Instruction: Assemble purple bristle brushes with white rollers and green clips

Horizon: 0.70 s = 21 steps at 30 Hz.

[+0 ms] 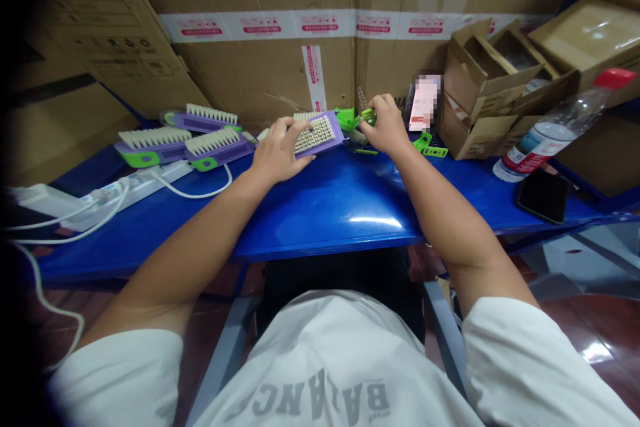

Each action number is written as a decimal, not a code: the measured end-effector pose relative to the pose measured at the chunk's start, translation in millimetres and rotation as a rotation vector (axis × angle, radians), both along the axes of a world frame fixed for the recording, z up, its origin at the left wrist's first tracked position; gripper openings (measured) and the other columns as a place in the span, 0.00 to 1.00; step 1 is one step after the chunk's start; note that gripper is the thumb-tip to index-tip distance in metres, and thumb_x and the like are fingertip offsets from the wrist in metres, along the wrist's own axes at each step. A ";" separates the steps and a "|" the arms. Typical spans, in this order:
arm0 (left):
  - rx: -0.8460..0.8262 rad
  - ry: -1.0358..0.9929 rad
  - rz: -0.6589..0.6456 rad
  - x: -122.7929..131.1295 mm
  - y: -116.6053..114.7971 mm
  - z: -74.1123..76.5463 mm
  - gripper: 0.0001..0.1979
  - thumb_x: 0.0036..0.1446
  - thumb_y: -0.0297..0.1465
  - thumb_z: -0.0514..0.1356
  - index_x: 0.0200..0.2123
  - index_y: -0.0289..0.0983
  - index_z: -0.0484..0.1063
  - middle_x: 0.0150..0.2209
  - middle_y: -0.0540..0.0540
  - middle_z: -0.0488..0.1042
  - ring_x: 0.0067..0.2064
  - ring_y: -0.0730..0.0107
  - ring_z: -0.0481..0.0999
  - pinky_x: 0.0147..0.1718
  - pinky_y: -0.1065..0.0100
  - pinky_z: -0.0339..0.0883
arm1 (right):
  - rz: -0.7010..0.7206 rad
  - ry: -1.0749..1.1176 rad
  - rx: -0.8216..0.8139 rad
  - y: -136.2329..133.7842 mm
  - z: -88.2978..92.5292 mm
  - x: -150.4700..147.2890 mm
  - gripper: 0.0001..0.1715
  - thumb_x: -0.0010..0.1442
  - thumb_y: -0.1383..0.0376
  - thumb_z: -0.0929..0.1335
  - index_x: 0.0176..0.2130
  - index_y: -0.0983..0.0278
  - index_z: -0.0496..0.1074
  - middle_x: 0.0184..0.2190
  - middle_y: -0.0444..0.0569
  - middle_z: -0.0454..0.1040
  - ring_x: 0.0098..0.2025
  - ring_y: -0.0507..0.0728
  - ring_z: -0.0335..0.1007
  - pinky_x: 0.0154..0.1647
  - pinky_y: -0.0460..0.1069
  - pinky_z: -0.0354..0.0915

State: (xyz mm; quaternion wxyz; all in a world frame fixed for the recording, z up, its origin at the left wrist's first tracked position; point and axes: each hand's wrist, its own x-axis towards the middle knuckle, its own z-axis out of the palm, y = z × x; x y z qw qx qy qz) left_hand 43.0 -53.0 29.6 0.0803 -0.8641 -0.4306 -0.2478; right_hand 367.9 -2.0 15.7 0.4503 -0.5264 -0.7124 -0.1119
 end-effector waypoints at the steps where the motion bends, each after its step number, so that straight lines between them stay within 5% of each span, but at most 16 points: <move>1: -0.004 -0.007 -0.005 -0.4 1.4 -1.0 0.39 0.66 0.33 0.71 0.76 0.48 0.61 0.71 0.35 0.67 0.70 0.38 0.72 0.66 0.40 0.77 | 0.010 0.009 0.008 -0.2 0.2 -0.1 0.14 0.65 0.56 0.77 0.44 0.56 0.71 0.50 0.58 0.77 0.56 0.72 0.74 0.65 0.74 0.73; 21: -0.022 -0.045 -0.058 -1.8 7.5 -5.9 0.39 0.65 0.33 0.72 0.74 0.47 0.60 0.70 0.35 0.67 0.69 0.39 0.75 0.68 0.39 0.74 | 0.052 0.025 -0.008 0.5 -0.6 0.2 0.17 0.65 0.49 0.76 0.43 0.56 0.72 0.51 0.58 0.78 0.52 0.70 0.74 0.61 0.73 0.75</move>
